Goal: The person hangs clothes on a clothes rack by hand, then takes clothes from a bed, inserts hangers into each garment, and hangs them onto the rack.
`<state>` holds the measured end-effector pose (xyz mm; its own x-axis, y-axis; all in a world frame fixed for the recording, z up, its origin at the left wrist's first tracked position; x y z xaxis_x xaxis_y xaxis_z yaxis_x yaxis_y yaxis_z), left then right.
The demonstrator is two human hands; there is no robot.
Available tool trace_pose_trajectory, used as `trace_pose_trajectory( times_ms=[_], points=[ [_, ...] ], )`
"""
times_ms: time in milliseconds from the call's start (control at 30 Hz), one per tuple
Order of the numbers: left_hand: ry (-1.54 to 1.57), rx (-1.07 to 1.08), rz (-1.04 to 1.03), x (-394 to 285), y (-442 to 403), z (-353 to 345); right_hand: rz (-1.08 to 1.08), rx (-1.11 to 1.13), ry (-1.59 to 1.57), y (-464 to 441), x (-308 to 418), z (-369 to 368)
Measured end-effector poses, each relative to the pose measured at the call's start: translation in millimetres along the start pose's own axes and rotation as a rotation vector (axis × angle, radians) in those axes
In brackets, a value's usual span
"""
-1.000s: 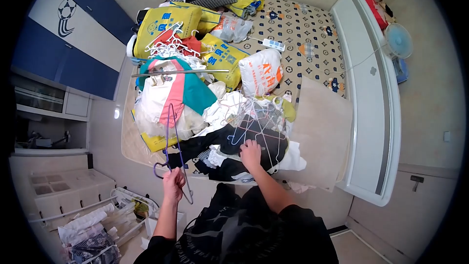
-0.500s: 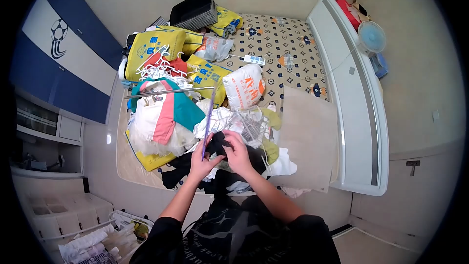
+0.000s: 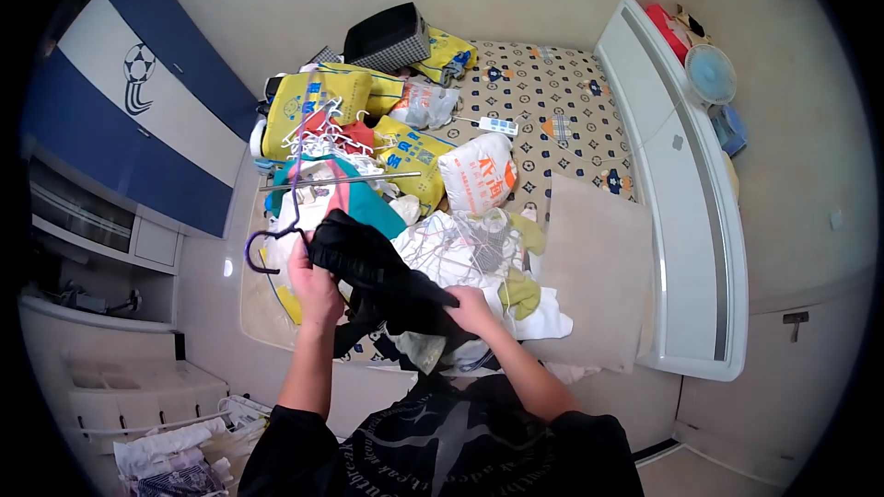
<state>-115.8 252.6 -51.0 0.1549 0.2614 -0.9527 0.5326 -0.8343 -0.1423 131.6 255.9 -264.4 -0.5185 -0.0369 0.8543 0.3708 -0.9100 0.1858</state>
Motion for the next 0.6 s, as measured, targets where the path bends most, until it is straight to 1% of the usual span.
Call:
trace_pose_trajectory(
  times_ms=[33,67,133,167,200,267,333,400,433,467,533,567,600],
  points=[
    [0.069,-0.015,0.069,-14.9,-1.7,-6.0,0.103,-0.140,-0.054,-2.0,2.1,2.5],
    [0.005,-0.012,-0.007,-20.5,-8.8,-4.5,0.211,-0.278,-0.092,-3.1,3.7,4.9],
    [-0.236,0.026,-0.052,-42.2,-25.4,5.3,0.288,-0.452,-0.105,-2.8,48.8,42.4],
    [-0.269,0.004,-0.105,-55.8,-31.6,5.0,0.247,-0.521,-0.218,-12.0,39.1,51.4],
    [-0.369,-0.006,-0.162,-56.7,-43.7,13.5,0.207,-0.589,-0.330,-19.6,26.1,65.4],
    [-0.676,0.055,-0.241,-63.3,-61.4,27.8,0.037,-0.669,-0.447,-20.5,30.9,113.1],
    [-0.658,0.108,-0.092,-56.2,-66.6,35.2,0.092,-0.790,-0.394,-18.5,34.9,159.8],
    [-0.619,0.207,0.045,-41.9,-64.2,41.0,0.054,-0.804,-0.422,-9.3,60.6,193.3],
    [-0.500,0.222,0.167,-36.6,-60.0,38.2,0.038,-0.811,-0.438,-4.5,74.5,206.3],
    [-0.328,0.190,0.310,-34.3,-54.4,31.5,0.037,-0.782,-0.489,-3.3,85.7,213.8],
    [-0.247,0.176,0.388,-28.4,-51.5,18.7,0.039,-0.725,-0.591,1.2,106.9,226.5],
    [-0.330,0.182,0.264,-16.0,-55.8,19.4,-0.045,-0.622,-0.636,6.3,117.1,232.0],
    [-0.553,0.161,0.173,-16.3,-58.8,16.2,-0.034,-0.595,-0.660,9.0,125.2,234.9]
  ],
)
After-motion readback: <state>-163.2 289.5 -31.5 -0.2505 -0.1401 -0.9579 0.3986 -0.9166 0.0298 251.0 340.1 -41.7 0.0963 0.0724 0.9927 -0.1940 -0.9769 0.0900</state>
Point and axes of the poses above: each hand's wrist, its own y-axis away from the middle knuckle, its own z-axis out of the back of the hand, x = y × z, the point moved 3 cm from there along -y, towards the middle knuckle, and after that the axes turned 8 degrees about -x, right-handed, at the moved point
